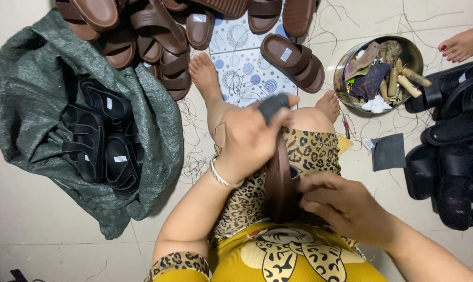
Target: The person sits on the floor and sews a brown sandal using a needle and thread. They hold the sandal on their lap and repeatedly push the needle through the sole and upper, pulling the thread to secure the parts together.
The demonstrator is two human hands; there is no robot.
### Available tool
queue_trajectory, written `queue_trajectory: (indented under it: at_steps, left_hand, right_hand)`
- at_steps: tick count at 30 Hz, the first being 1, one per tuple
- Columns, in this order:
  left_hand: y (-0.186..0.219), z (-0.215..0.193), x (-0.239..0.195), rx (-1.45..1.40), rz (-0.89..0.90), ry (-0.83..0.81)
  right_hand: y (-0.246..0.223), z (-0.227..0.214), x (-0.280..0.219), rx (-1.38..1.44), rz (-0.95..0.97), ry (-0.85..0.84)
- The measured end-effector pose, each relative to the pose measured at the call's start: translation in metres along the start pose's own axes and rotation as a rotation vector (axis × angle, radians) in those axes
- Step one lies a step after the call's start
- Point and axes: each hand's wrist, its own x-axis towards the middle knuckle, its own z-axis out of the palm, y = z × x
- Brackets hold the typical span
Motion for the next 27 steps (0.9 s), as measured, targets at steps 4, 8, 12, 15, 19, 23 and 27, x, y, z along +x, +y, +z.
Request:
queue_trajectory:
  at_steps: [4, 8, 12, 15, 19, 23, 27]
  left_hand:
    - [-0.039, 0.008, -0.008, -1.127, -1.184, 0.069]
    - [-0.063, -0.022, -0.025, -1.342, -1.172, 0.125]
    - [-0.098, -0.083, -0.054, 0.385, -0.629, -0.349]
    - [-0.033, -0.09, -0.056, 0.322, -0.46, -0.185]
    - [0.021, -0.062, -0.056, -0.378, -0.751, -0.654]
    - [0.027, -0.052, -0.057, -0.333, -0.651, -0.922]
    - [0.016, -0.045, -0.077, -0.357, -0.539, -0.823]
  right_hand:
    - [0.034, 0.028, 0.01, 0.553, -0.095, 0.115]
    - [0.055, 0.008, 0.007, 0.581, 0.006, 0.052]
    - [0.061, -0.031, -0.014, 0.025, 0.333, 0.412]
    - [0.043, -0.033, -0.023, -0.437, 0.141, 0.333]
    - [0.035, -0.017, -0.018, -0.451, 0.116, -0.156]
    - [0.036, -0.012, -0.013, -0.617, -0.001, -0.107]
    - [0.036, -0.015, -0.01, -0.674, 0.029, -0.145]
